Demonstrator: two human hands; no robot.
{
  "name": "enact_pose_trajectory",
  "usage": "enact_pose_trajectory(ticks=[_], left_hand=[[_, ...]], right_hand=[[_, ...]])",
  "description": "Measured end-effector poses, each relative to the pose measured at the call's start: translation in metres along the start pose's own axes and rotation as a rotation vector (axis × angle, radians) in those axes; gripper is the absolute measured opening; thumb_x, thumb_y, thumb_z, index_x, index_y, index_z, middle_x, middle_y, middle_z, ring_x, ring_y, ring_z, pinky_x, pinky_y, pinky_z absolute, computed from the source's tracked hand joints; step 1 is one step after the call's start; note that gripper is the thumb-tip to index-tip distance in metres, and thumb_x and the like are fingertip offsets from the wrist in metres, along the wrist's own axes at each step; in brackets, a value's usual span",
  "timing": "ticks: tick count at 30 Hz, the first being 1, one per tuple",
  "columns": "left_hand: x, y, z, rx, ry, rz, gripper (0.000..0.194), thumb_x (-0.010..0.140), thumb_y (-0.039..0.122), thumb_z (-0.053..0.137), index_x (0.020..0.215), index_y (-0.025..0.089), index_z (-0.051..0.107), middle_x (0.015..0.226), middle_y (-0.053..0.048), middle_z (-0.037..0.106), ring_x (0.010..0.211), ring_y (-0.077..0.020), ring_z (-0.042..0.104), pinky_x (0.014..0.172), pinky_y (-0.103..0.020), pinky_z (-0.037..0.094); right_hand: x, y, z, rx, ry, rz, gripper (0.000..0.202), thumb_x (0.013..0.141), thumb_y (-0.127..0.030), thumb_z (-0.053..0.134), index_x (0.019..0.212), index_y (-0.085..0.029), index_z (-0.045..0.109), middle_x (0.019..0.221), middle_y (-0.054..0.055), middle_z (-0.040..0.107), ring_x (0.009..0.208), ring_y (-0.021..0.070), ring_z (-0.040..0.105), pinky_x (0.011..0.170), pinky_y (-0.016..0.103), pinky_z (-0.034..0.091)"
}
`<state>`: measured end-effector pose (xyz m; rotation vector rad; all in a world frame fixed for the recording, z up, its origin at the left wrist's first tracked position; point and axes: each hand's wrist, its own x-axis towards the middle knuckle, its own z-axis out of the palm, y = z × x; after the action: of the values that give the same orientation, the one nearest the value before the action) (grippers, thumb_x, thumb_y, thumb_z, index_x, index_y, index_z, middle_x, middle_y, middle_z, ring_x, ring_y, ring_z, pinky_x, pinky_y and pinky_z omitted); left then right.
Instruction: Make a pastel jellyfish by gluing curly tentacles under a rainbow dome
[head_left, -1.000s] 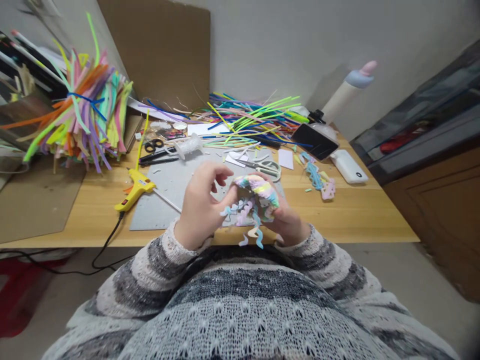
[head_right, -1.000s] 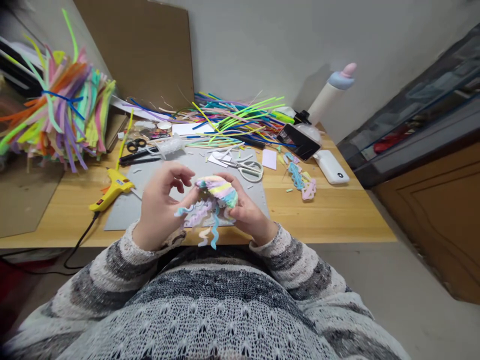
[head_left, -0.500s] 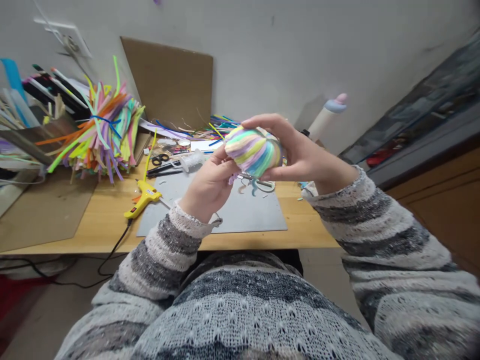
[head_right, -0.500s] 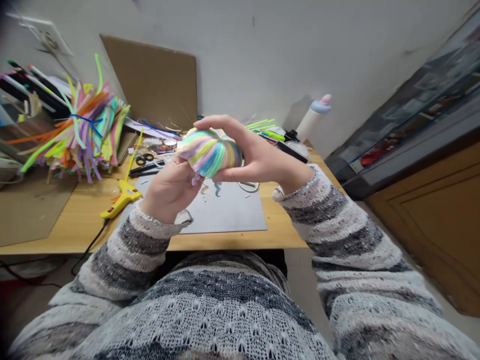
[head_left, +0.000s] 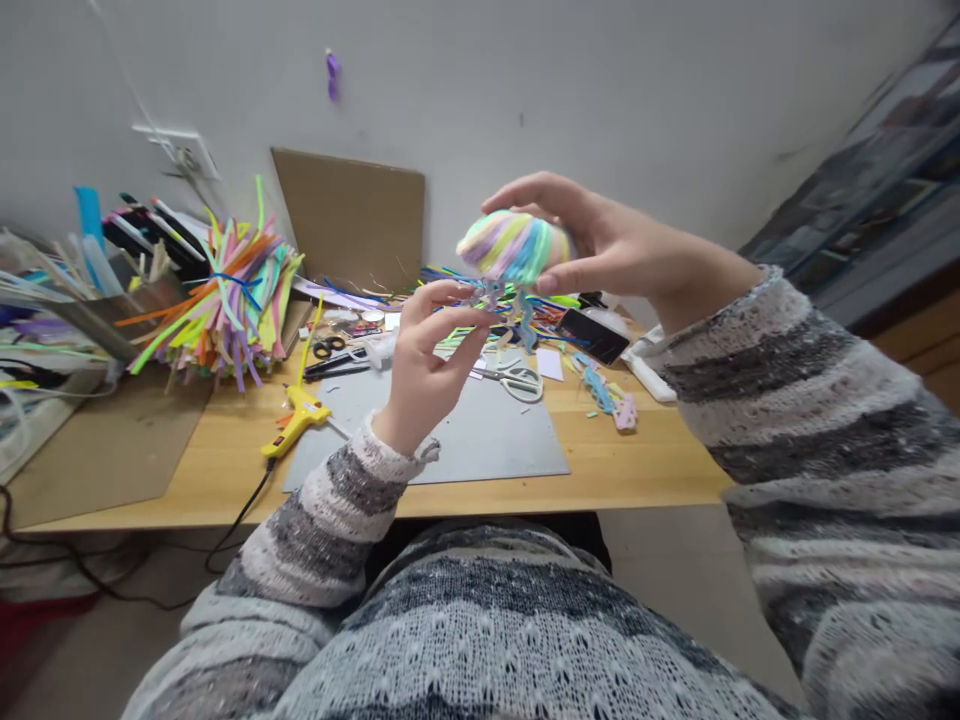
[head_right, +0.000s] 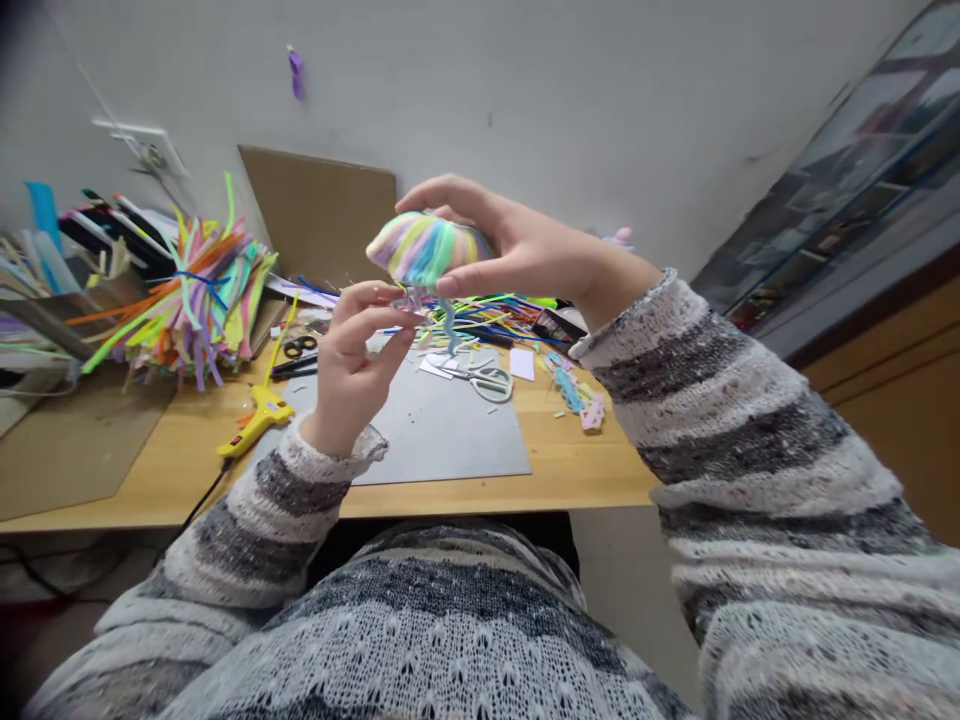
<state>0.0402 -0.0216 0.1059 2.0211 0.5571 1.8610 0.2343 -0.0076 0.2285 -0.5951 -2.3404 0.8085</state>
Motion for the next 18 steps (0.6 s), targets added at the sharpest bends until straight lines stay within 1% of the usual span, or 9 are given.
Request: enact_pose_trajectory(ticks=[2,4,6,8,9,10,14,16,18], left_hand=[[-0.001,0.006,-0.007,0.047,-0.046,0.037,0.014,0.083,0.016,0.064,0.088,0.027,0.071,0.111,-0.003,0.060,0.110,-0.0200,0.056,0.100,-0.041,0.043],[0.000,0.009,-0.015,0.024,-0.036,0.049,0.017,0.083,0.014,0.059,0.085,0.026,0.071,0.110,-0.003,0.061,0.109,-0.0205,0.057,0.099,-0.042,0.044],[0.007,0.007,-0.023,-0.032,0.075,0.060,0.019,0.082,0.012,0.055,0.082,0.025,0.069,0.102,-0.002,0.062,0.103,-0.0195,0.058,0.095,-0.040,0.046],[0.023,0.005,-0.030,-0.098,0.204,0.038,0.020,0.081,0.013,0.055,0.086,0.027,0.068,0.095,-0.002,0.063,0.097,-0.0180,0.059,0.092,-0.037,0.047],[0.034,0.004,-0.033,-0.130,0.217,-0.002,0.020,0.081,0.014,0.057,0.092,0.027,0.068,0.095,-0.002,0.064,0.096,-0.0174,0.059,0.092,-0.035,0.047],[0.046,0.005,-0.036,-0.183,0.168,-0.055,0.022,0.080,0.017,0.061,0.098,0.028,0.068,0.098,-0.002,0.065,0.097,-0.0173,0.060,0.091,-0.033,0.048],[0.091,0.015,-0.039,-0.349,-0.302,-0.276,0.027,0.079,0.030,0.072,0.105,0.027,0.068,0.105,-0.005,0.068,0.101,-0.0217,0.065,0.085,-0.035,0.054],[0.105,0.021,-0.037,-0.401,-0.442,-0.295,0.031,0.074,0.034,0.078,0.103,0.025,0.070,0.108,-0.004,0.069,0.108,-0.0255,0.065,0.086,-0.038,0.055],[0.113,0.027,-0.035,-0.461,-0.545,-0.277,0.040,0.069,0.040,0.082,0.105,0.025,0.072,0.114,-0.003,0.068,0.117,-0.0288,0.061,0.092,-0.040,0.054]], right_hand=[[0.002,-0.009,-0.005,0.061,0.047,0.093,0.039,0.074,-0.048,0.069,0.107,-0.027,0.065,0.114,-0.011,0.069,0.111,0.0139,0.062,0.090,0.029,0.051],[0.004,-0.019,-0.008,0.168,0.135,0.186,0.032,0.078,-0.052,0.062,0.089,-0.023,0.068,0.103,-0.009,0.073,0.109,0.0150,0.064,0.085,0.029,0.054],[0.004,-0.027,-0.009,0.250,0.175,0.233,0.030,0.078,-0.051,0.064,0.081,-0.021,0.068,0.096,-0.006,0.075,0.106,0.0165,0.066,0.081,0.029,0.056],[0.004,-0.032,-0.010,0.286,0.160,0.252,0.027,0.079,-0.045,0.065,0.085,-0.020,0.068,0.098,-0.004,0.075,0.104,0.0162,0.067,0.082,0.030,0.055],[0.003,-0.033,-0.009,0.301,0.156,0.261,0.026,0.081,-0.043,0.063,0.090,-0.019,0.068,0.101,-0.004,0.074,0.102,0.0155,0.067,0.082,0.030,0.055],[0.002,-0.033,-0.009,0.320,0.155,0.270,0.027,0.084,-0.040,0.059,0.097,-0.018,0.067,0.104,-0.004,0.074,0.101,0.0144,0.068,0.083,0.030,0.054],[-0.003,-0.026,-0.004,0.414,0.182,0.238,0.038,0.088,-0.029,0.048,0.122,-0.014,0.055,0.111,-0.004,0.070,0.097,0.0099,0.067,0.084,0.030,0.051],[-0.005,-0.019,0.001,0.478,0.226,0.215,0.039,0.086,-0.028,0.053,0.122,-0.015,0.054,0.106,-0.005,0.070,0.097,0.0106,0.068,0.086,0.033,0.051],[-0.006,-0.013,0.006,0.534,0.336,0.253,0.031,0.087,-0.032,0.050,0.113,-0.017,0.059,0.100,-0.004,0.071,0.095,0.0133,0.069,0.085,0.036,0.053]])
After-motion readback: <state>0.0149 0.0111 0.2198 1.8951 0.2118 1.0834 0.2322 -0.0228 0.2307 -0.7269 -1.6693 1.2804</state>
